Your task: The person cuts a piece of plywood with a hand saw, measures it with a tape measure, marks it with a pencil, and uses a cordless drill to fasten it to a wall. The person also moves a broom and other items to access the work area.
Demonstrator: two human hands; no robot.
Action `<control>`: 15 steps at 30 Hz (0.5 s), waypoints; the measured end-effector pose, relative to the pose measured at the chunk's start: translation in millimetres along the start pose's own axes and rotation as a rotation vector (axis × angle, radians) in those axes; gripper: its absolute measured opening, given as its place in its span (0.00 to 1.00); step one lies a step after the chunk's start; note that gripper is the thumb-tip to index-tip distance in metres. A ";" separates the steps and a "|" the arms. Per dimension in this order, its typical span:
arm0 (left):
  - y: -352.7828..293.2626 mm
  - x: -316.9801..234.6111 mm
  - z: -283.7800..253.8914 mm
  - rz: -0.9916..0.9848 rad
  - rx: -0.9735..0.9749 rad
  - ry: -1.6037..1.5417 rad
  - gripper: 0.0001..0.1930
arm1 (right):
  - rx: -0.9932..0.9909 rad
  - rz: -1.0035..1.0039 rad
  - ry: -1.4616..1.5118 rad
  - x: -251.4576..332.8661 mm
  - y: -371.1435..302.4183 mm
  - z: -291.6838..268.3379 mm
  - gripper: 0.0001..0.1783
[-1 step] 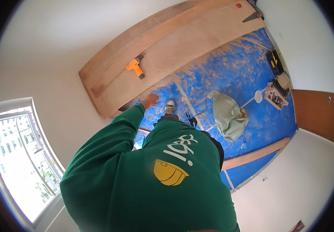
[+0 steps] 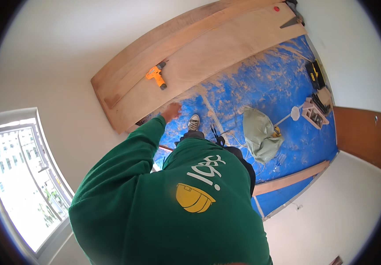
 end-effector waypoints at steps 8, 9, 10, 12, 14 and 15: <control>-13.7 -28.9 -16.6 0.079 -0.125 -0.134 0.23 | 0.149 -0.101 -0.072 180.3 137.4 2.9 0.21; -16.2 -21.0 -5.7 0.081 -0.121 -0.143 0.23 | 0.174 -0.116 -0.090 190.0 153.1 2.4 0.21; -19.9 -8.7 4.8 0.073 -0.124 -0.145 0.23 | 0.203 -0.146 -0.135 199.9 171.0 -1.9 0.21; -29.7 13.4 32.4 0.106 -0.102 -0.124 0.22 | 0.268 -0.207 -0.229 207.3 204.0 -12.3 0.21; -46.1 51.1 64.6 0.082 -0.113 -0.140 0.22 | 0.336 -0.313 -0.386 211.2 236.4 -26.1 0.21; -55.8 76.0 82.8 0.021 -0.130 -0.141 0.22 | 0.366 -0.375 -0.465 214.9 252.2 -34.1 0.21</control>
Point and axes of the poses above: each hand's wrist, its own y-axis towards the middle knuckle, its own z-axis out of the palm, x = y × z, the point moved 10 cm from there along y, towards the middle knuckle, and after that the axes turned 9 degrees about -z, right-handed, at the moved point
